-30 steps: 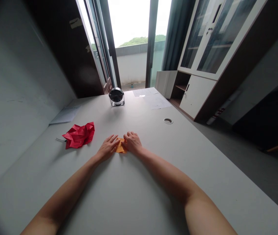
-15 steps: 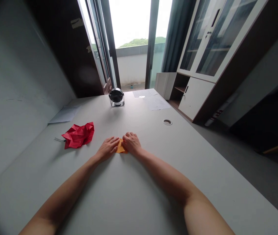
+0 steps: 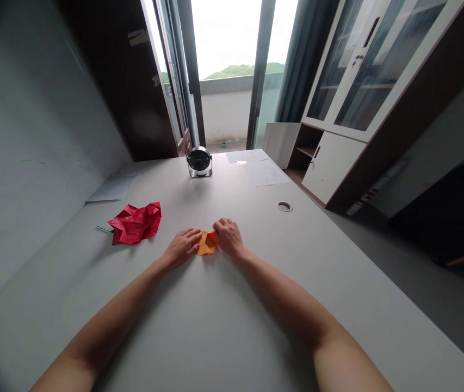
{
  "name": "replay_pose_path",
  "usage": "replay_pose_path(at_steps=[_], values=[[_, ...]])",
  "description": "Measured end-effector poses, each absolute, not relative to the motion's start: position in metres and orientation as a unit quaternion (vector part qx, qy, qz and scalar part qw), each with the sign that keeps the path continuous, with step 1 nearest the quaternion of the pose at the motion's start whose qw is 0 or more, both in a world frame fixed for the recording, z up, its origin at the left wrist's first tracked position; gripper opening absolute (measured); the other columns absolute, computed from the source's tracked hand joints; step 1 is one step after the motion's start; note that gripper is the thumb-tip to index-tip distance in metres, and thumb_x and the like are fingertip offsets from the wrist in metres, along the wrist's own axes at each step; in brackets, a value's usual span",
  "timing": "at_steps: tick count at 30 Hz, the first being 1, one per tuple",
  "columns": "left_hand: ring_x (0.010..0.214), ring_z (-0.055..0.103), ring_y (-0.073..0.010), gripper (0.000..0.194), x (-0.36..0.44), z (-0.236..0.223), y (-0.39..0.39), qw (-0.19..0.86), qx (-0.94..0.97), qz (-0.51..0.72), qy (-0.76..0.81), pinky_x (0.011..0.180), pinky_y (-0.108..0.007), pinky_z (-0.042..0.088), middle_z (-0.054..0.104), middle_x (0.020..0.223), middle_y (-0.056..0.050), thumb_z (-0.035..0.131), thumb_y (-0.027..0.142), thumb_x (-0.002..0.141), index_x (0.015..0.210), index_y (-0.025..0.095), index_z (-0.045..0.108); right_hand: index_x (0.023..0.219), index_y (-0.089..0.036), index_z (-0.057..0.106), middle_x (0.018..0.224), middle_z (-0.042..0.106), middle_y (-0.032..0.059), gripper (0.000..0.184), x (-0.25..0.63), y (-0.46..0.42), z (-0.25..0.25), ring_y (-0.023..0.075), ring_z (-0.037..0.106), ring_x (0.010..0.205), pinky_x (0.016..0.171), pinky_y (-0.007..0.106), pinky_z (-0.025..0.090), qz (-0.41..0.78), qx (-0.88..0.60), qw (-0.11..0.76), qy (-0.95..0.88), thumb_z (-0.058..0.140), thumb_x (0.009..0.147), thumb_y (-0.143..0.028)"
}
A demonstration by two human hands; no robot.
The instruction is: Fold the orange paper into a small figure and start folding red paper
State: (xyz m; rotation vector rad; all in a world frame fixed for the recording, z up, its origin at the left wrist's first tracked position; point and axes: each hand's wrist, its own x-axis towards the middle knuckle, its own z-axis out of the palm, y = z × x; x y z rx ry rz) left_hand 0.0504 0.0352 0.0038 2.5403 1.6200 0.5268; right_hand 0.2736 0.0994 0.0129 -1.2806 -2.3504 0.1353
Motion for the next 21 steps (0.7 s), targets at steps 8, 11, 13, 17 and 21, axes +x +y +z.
replay_pose_path(at_steps=[8, 11, 13, 17, 21], values=[[0.136, 0.045, -0.0255, 0.04, 0.0514, 0.0056, 0.0345, 0.033, 0.831, 0.17, 0.528, 0.116, -0.045, 0.035, 0.055, 0.145, -0.004, 0.052, 0.03, 0.094, 0.134, 0.027, 0.058, 0.085, -0.019, 0.067, 0.087, 0.066, 0.0044, 0.043, 0.2701, 0.1032, 0.0103, 0.0159, 0.056, 0.085, 0.086, 0.027, 0.037, 0.115, -0.436, 0.231, -0.862, 0.032, 0.106, -0.033], [0.136, 0.045, -0.0252, 0.039, 0.0514, 0.0073, 0.0335, 0.035, 0.832, 0.17, 0.527, 0.117, -0.045, 0.035, 0.055, 0.145, -0.005, 0.052, 0.03, 0.094, 0.133, 0.027, 0.058, 0.086, -0.02, 0.068, 0.087, 0.068, 0.0029, 0.033, 0.2691, 0.1045, 0.01, 0.0147, 0.057, 0.083, 0.082, 0.025, 0.039, 0.166, -0.429, 0.247, -0.853, 0.043, 0.102, -0.035], [0.136, 0.045, -0.0252, 0.039, 0.0513, 0.0087, 0.0328, 0.038, 0.836, 0.17, 0.521, 0.116, -0.045, 0.035, 0.055, 0.144, -0.006, 0.054, 0.032, 0.094, 0.133, 0.027, 0.058, 0.087, -0.02, 0.069, 0.085, 0.069, 0.0017, 0.024, 0.2684, 0.1036, 0.01, 0.0144, 0.058, 0.081, 0.076, 0.025, 0.039, 0.185, -0.438, 0.265, -0.839, 0.053, 0.096, -0.036], [0.136, 0.045, -0.0258, 0.039, 0.0506, 0.0098, 0.0322, 0.043, 0.842, 0.176, 0.508, 0.114, -0.046, 0.038, 0.055, 0.144, -0.007, 0.055, 0.036, 0.095, 0.132, 0.027, 0.059, 0.087, -0.022, 0.069, 0.079, 0.068, -0.0003, 0.018, 0.2687, 0.1027, 0.0094, 0.0136, 0.056, 0.074, 0.068, 0.024, 0.037, 0.211, -0.455, 0.287, -0.816, 0.058, 0.09, -0.035], [0.132, 0.048, -0.0249, 0.036, 0.05, 0.0091, 0.0329, 0.044, 0.841, 0.191, 0.503, 0.112, -0.045, 0.04, 0.058, 0.14, -0.006, 0.054, 0.037, 0.096, 0.13, 0.029, 0.062, 0.083, -0.021, 0.068, 0.077, 0.068, -0.0007, 0.014, 0.2688, 0.1046, 0.0076, 0.0129, 0.055, 0.069, 0.064, 0.023, 0.036, 0.22, -0.48, 0.28, -0.802, 0.056, 0.086, -0.028]])
